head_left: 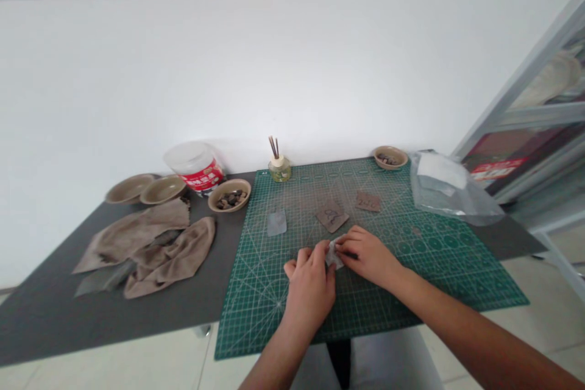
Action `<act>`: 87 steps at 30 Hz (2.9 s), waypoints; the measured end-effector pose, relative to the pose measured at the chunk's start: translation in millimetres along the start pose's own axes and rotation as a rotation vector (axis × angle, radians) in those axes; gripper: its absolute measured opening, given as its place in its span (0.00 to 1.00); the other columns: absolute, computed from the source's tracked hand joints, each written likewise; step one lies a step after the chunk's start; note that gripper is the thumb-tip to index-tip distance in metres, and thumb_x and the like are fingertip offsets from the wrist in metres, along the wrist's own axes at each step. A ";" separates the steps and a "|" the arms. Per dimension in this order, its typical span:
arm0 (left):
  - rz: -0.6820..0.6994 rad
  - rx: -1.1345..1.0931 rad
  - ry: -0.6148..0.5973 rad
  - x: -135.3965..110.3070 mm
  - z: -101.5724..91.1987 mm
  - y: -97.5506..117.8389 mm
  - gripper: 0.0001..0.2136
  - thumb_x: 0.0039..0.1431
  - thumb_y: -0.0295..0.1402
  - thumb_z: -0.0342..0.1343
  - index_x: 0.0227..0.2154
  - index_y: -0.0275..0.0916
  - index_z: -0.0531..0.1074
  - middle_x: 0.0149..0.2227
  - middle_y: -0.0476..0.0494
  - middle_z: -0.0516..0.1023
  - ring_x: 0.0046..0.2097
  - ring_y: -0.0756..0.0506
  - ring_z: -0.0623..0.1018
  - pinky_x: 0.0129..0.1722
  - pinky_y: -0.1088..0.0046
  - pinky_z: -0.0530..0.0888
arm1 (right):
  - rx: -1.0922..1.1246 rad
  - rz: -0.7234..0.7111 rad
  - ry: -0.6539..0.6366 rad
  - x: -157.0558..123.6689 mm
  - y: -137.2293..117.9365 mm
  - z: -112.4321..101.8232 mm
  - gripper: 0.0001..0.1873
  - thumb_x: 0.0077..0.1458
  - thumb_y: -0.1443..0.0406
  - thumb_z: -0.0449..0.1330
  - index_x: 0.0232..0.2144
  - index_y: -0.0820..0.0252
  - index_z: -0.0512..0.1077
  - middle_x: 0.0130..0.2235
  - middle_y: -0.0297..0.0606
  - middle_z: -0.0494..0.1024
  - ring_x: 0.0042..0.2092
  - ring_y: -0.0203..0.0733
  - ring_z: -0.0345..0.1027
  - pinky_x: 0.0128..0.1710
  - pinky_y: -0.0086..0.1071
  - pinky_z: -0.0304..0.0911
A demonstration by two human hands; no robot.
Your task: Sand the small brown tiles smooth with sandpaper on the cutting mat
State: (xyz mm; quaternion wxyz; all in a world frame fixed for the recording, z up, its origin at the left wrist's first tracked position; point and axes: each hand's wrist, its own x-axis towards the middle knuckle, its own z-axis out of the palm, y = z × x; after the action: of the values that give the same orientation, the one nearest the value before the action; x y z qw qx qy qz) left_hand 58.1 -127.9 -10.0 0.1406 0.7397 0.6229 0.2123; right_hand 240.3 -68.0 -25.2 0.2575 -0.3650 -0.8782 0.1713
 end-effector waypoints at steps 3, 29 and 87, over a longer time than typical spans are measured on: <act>-0.004 -0.001 -0.005 -0.1 0.3 -0.2 0.16 0.62 0.28 0.49 0.53 0.45 0.63 0.49 0.43 0.76 0.49 0.40 0.70 0.45 0.59 0.60 | 0.017 -0.037 -0.046 2.3 1.0 -0.3 0.04 0.57 0.67 0.61 0.33 0.57 0.77 0.38 0.36 0.79 0.42 0.41 0.67 0.45 0.37 0.65; -0.009 0.042 -0.018 1.2 0.3 -0.5 0.15 0.64 0.30 0.47 0.53 0.45 0.64 0.49 0.43 0.75 0.49 0.40 0.70 0.44 0.59 0.60 | -0.059 -0.092 -0.022 2.3 0.2 -1.4 0.05 0.58 0.67 0.59 0.35 0.59 0.77 0.38 0.39 0.78 0.44 0.43 0.67 0.47 0.39 0.65; -0.087 -0.683 0.092 2.5 -0.2 -34.2 0.10 0.60 0.35 0.55 0.44 0.42 0.70 0.42 0.45 0.78 0.45 0.43 0.76 0.48 0.64 0.70 | 0.203 -0.050 0.180 9.4 -36.6 15.0 0.12 0.57 0.65 0.61 0.44 0.56 0.69 0.42 0.38 0.77 0.45 0.43 0.68 0.48 0.40 0.64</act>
State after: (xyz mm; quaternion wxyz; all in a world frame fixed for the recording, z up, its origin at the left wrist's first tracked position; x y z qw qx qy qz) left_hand 28.8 -119.1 -25.7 0.3609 0.6125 0.5524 0.4353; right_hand 205.8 -87.5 -16.4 0.3748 -0.3287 -0.8386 0.2194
